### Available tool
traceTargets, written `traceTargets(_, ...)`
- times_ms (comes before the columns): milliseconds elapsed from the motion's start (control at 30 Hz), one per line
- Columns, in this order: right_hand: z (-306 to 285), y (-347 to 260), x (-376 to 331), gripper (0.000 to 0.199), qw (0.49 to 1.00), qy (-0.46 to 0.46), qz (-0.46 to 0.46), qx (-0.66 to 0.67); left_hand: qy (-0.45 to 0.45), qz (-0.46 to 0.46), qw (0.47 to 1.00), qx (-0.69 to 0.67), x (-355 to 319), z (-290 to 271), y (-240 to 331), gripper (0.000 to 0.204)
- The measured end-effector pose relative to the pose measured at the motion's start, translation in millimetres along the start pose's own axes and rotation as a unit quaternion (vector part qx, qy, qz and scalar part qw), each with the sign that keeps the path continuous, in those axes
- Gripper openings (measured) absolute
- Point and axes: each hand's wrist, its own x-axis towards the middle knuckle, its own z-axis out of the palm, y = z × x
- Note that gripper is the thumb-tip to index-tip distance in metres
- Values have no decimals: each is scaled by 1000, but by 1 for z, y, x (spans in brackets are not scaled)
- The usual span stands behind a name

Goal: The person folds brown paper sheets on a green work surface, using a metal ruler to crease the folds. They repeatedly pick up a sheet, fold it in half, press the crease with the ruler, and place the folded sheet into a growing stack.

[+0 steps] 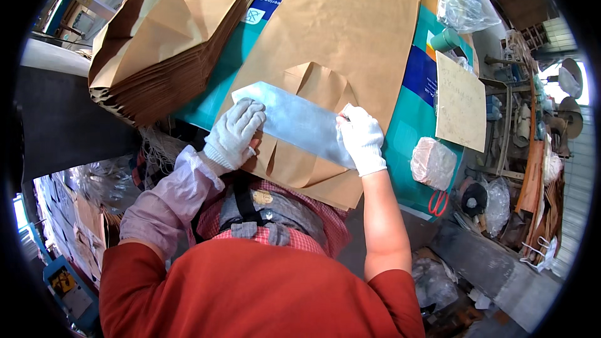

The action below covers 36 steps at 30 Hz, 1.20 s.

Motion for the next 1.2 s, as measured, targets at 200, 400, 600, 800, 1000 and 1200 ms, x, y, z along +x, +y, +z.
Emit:
traceTargets(200,4,-4,3,13,999,-12,1,-32,0,-6,1000,-7,-4,1,-4,62)
traceTargets(400,6,-15,-3,10,962,106,-145,-205,-50,-21,998,-5,9,-7,5,62)
traceTargets(600,18,-30,-30,81,957,18,-223,-187,-83,-12,995,60,-3,3,3,63)
traceTargets(800,26,-16,-38,83,959,53,-220,-170,-128,-6,983,133,1,2,14,65)
traceTargets(1000,29,-18,-35,79,960,55,-222,-159,-148,-19,979,137,3,1,11,62)
traceTargets(1200,31,22,-35,24,971,144,-191,22,-133,141,973,126,31,-14,5,53)
